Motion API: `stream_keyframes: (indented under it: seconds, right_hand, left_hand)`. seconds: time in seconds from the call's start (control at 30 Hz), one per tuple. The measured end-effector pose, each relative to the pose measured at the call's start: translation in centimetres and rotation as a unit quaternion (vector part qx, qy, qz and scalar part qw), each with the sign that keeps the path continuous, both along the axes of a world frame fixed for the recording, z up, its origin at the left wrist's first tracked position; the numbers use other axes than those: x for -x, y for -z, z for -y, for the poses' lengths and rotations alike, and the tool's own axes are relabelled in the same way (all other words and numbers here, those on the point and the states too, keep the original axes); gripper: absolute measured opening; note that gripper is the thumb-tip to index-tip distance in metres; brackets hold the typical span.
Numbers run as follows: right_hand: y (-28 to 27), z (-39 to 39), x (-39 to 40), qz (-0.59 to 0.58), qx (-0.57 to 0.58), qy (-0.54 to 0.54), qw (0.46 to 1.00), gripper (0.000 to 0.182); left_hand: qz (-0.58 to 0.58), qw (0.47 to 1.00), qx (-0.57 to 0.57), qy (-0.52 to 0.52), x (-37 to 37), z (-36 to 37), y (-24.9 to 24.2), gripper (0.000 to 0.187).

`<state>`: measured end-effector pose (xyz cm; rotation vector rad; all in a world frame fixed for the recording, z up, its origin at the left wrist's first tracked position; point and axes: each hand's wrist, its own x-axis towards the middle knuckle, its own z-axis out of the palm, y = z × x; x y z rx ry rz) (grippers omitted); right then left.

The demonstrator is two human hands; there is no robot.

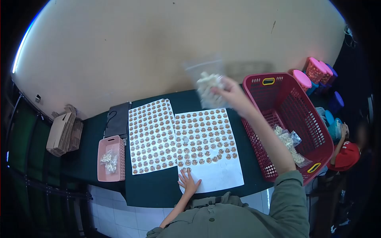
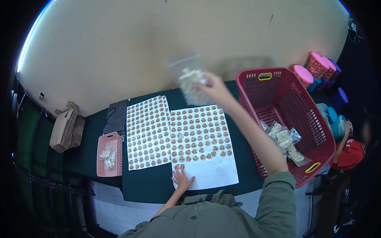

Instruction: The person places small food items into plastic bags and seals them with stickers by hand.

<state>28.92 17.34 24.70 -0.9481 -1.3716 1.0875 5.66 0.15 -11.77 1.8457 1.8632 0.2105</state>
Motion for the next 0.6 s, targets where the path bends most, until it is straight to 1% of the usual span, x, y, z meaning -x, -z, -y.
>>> stream_keyframes:
  seconds: [0.03, 0.07, 0.1, 0.13, 0.17, 0.2, 0.23, 0.3, 0.33, 0.37, 0.4, 0.43, 0.47, 0.5, 0.53, 0.57, 0.6]
  right_hand:
    - [0.9, 0.0, 1.4, 0.009, 0.034, -0.039, 0.999, 0.033]
    - [2.3, 0.0, 3.0, -0.004, 0.008, -0.080, 0.997, 0.031]
    - [2.7, 0.8, 4.2, 0.032, 0.014, -0.102, 0.994, 0.029]
    - [4.1, 1.3, 5.3, 0.027, 0.034, -0.136, 0.990, 0.028]
    - [5.6, 1.8, 6.1, 0.007, 0.036, -0.179, 0.983, 0.030]
    - [7.4, 2.4, 6.8, 0.011, 0.066, -0.185, 0.981, 0.032]
    - [9.2, 3.0, 7.3, 0.025, 0.060, -0.197, 0.978, 0.035]
    - [11.7, 4.5, 7.7, 0.070, 0.108, -0.175, 0.976, 0.036]
    - [12.3, 5.0, 7.7, 0.081, 0.137, -0.177, 0.971, 0.037]
    - [12.7, 5.6, 7.5, 0.092, 0.166, -0.178, 0.965, 0.039]
    - [15.0, 5.6, 7.4, 0.070, 0.169, -0.175, 0.967, 0.040]
    - [15.8, 6.4, 7.5, 0.072, 0.170, -0.176, 0.967, 0.040]
    - [16.5, 7.2, 7.6, 0.076, 0.184, -0.130, 0.971, 0.039]
    - [17.4, 8.1, 7.7, 0.079, 0.197, -0.084, 0.974, 0.037]
    - [19.4, 8.6, 7.5, 0.063, 0.211, -0.100, 0.970, 0.034]
    - [21.2, 9.2, 7.7, 0.047, 0.224, -0.115, 0.967, 0.032]
    - [21.3, 10.3, 8.3, 0.005, 0.253, -0.096, 0.963, 0.026]
  left_hand:
    - [0.000, 1.000, -0.002, -0.003, 0.1, 0.0, -0.1, 0.099]
    - [0.012, 1.000, -0.009, -0.003, 0.4, 0.2, -0.1, 0.098]
    - [0.024, 1.000, -0.014, -0.003, 0.6, 0.4, -0.1, 0.097]
    - [0.024, 1.000, -0.013, -0.008, 0.7, 0.5, -0.4, 0.097]
    - [0.029, 0.999, -0.029, -0.010, 0.9, 0.8, -0.8, 0.093]
    - [0.033, 0.998, -0.044, -0.012, 1.1, 1.0, -1.2, 0.089]
    - [0.030, 0.999, -0.041, -0.018, 1.4, 1.1, -1.4, 0.089]
    - [0.058, 0.996, -0.064, 0.003, 2.4, 1.3, -1.4, 0.078]
    - [0.060, 0.995, -0.074, 0.013, 2.8, 1.5, -1.5, 0.067]
    - [0.059, 0.996, -0.073, 0.010, 3.2, 1.6, -1.5, 0.067]
    - [0.069, 0.993, -0.091, 0.000, 3.4, 1.6, -1.5, 0.065]
    - [0.078, 0.991, -0.110, -0.009, 3.5, 1.6, -2.1, 0.062]
    - [0.068, 0.990, -0.117, -0.030, 3.4, 1.4, -2.8, 0.057]
    - [0.070, 0.990, -0.118, -0.030, 3.5, 0.8, -2.8, 0.057]
    - [0.343, 0.934, -0.060, -0.082, 3.5, 0.1, -2.7, 0.052]
    - [0.588, 0.798, 0.003, -0.127, 3.5, -0.8, -2.9, 0.049]
    - [0.672, 0.697, 0.103, -0.230, 2.6, -0.5, -10.2, 0.043]
